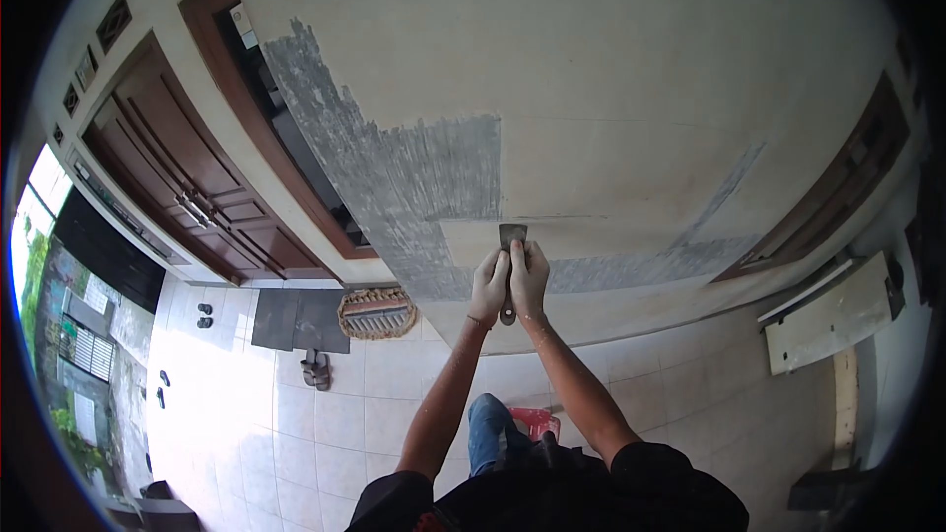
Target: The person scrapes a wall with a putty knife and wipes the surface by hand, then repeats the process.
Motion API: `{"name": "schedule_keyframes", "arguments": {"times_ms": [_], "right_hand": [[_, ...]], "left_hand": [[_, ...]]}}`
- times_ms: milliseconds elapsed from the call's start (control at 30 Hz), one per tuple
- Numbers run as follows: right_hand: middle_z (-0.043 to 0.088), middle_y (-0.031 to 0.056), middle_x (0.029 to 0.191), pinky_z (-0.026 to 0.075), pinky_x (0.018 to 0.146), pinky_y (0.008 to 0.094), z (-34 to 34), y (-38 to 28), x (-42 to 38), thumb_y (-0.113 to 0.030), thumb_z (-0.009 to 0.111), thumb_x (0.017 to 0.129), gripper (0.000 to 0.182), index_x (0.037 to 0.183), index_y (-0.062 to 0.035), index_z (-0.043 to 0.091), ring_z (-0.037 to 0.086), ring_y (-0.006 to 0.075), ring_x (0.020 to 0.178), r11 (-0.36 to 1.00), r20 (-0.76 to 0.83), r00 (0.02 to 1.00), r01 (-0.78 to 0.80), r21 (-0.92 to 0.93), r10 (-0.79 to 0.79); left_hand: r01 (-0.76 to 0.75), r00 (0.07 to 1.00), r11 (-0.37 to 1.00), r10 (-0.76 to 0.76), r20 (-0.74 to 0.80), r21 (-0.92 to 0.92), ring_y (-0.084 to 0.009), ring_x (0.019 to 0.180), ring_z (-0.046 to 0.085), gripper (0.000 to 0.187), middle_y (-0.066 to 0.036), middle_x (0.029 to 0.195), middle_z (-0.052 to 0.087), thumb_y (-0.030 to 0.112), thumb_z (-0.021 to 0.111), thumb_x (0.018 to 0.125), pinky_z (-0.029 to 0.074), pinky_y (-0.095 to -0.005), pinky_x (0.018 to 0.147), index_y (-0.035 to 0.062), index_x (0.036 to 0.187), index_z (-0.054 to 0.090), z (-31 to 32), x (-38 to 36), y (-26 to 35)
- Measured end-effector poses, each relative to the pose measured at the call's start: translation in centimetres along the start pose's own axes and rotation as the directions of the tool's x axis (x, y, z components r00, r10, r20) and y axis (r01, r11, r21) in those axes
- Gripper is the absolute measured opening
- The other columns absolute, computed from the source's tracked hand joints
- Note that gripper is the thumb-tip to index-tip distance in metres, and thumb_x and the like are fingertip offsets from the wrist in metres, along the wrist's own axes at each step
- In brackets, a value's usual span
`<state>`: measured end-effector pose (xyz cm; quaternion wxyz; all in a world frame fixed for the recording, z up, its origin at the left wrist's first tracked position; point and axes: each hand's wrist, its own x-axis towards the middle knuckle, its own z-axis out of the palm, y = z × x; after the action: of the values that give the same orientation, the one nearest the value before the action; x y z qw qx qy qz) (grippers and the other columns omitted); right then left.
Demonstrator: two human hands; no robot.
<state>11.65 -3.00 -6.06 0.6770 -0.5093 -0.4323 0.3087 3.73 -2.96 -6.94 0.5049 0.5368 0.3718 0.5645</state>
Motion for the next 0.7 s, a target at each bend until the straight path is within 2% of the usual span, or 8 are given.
{"name": "schedule_keyframes", "arguments": {"times_ms": [100, 200, 233, 333, 367, 467, 567, 700], "right_hand": [[0.051, -0.0036, 0.07, 0.038, 0.058, 0.0232, 0.0, 0.3, 0.7, -0.016, 0.056, 0.098, 0.025, 0.077, -0.0033, 0.052, 0.043, 0.0044, 0.067, 0.999, 0.028, 0.999, -0.017, 0.027, 0.016], [0.053, -0.0032, 0.072, 0.04, 0.059, 0.0224, -0.1, 0.3, 0.9, -0.016, 0.056, 0.098, 0.022, 0.08, -0.0032, 0.055, 0.046, 0.0039, 0.068, 0.998, 0.036, 0.999, -0.027, 0.049, 0.025], [0.053, -0.0034, 0.072, 0.04, 0.058, 0.0225, -0.2, 0.1, 0.9, -0.017, 0.056, 0.098, 0.023, 0.079, -0.0037, 0.054, 0.045, 0.0036, 0.068, 0.999, 0.036, 0.999, -0.009, 0.052, 0.007], [0.051, -0.0041, 0.07, 0.039, 0.057, 0.0224, -0.3, 0.3, 0.7, -0.019, 0.057, 0.099, 0.026, 0.077, -0.0051, 0.052, 0.044, 0.0027, 0.067, 0.992, 0.02, 0.999, -0.034, 0.123, 0.031], [0.05, -0.0044, 0.07, 0.038, 0.057, 0.0224, -0.3, 0.1, 0.9, -0.02, 0.057, 0.099, 0.027, 0.077, -0.0059, 0.051, 0.044, 0.0025, 0.066, 0.988, 0.014, 0.999, -0.032, 0.153, 0.03], [0.05, -0.0043, 0.07, 0.039, 0.056, 0.0225, -0.3, -0.5, 1.2, -0.02, 0.056, 0.099, 0.026, 0.078, -0.0057, 0.052, 0.045, 0.003, 0.066, 0.991, 0.021, 1.0, -0.024, 0.132, 0.021], [0.049, -0.0023, 0.066, 0.037, 0.053, 0.0243, 0.5, -2.8, 1.5, -0.021, 0.057, 0.099, 0.03, 0.075, -0.0035, 0.051, 0.042, 0.0046, 0.062, 0.977, -0.038, 0.998, 0.049, 0.206, -0.042], [0.051, -0.0016, 0.068, 0.039, 0.055, 0.0247, 0.7, -1.7, 1.4, -0.02, 0.056, 0.099, 0.029, 0.076, -0.0025, 0.051, 0.044, 0.0048, 0.064, 0.989, -0.029, 1.0, 0.002, 0.15, 0.003]], "left_hand": [[0.037, 0.999, 0.997, -0.035, 0.026, -0.063, -0.0074, 0.082, 0.048, 0.024, 0.001, 0.086, 0.056, 0.019, 0.048, 0.102, 0.043, -0.0253, 0.072, -0.0009, 0.099, 0.061, 0.2, 0.7, 1.2], [0.046, 0.998, 0.998, -0.047, -0.029, -0.05, -0.0075, 0.085, 0.05, 0.024, 0.0, 0.09, 0.059, 0.018, 0.048, 0.102, 0.044, -0.0248, 0.074, -0.001, 0.105, 0.061, 0.6, 0.4, 1.0], [0.047, 0.998, 0.993, -0.052, -0.044, -0.111, -0.0083, 0.087, 0.052, 0.026, -0.002, 0.094, 0.061, 0.018, 0.047, 0.102, 0.045, -0.0249, 0.076, -0.0019, 0.112, 0.06, 1.0, 0.3, 0.8], [0.001, 0.998, 0.999, -0.004, -0.06, -0.049, -0.0096, 0.087, 0.054, 0.028, -0.003, 0.095, 0.062, 0.018, 0.046, 0.102, 0.046, -0.0255, 0.076, -0.0027, 0.117, 0.058, 1.9, -0.5, 2.1], [0.006, 1.0, 1.0, -0.006, -0.004, -0.008, -0.0115, 0.091, 0.057, 0.031, -0.005, 0.099, 0.063, 0.017, 0.044, 0.103, 0.046, -0.0259, 0.081, -0.0019, 0.126, 0.054, 1.7, -0.7, 2.3], [0.007, 1.0, 0.998, -0.006, 0.022, -0.056, -0.0132, 0.098, 0.056, 0.034, -0.006, 0.107, 0.061, 0.016, 0.043, 0.103, 0.045, -0.0268, 0.087, -0.0008, 0.132, 0.049, 1.9, -0.9, 2.9], [-0.044, 0.999, 0.997, 0.044, -0.006, -0.066, -0.01, 0.099, 0.052, 0.033, -0.003, 0.109, 0.058, 0.017, 0.042, 0.104, 0.043, -0.0247, 0.086, 0.0014, 0.132, 0.048, 2.4, -0.4, 3.6], [-0.028, 0.999, 1.0, 0.028, 0.032, -0.008, -0.0112, 0.099, 0.052, 0.033, -0.004, 0.11, 0.058, 0.015, 0.043, 0.103, 0.043, -0.0256, 0.088, -0.0007, 0.131, 0.049, 0.9, 0.1, 1.9]]}}
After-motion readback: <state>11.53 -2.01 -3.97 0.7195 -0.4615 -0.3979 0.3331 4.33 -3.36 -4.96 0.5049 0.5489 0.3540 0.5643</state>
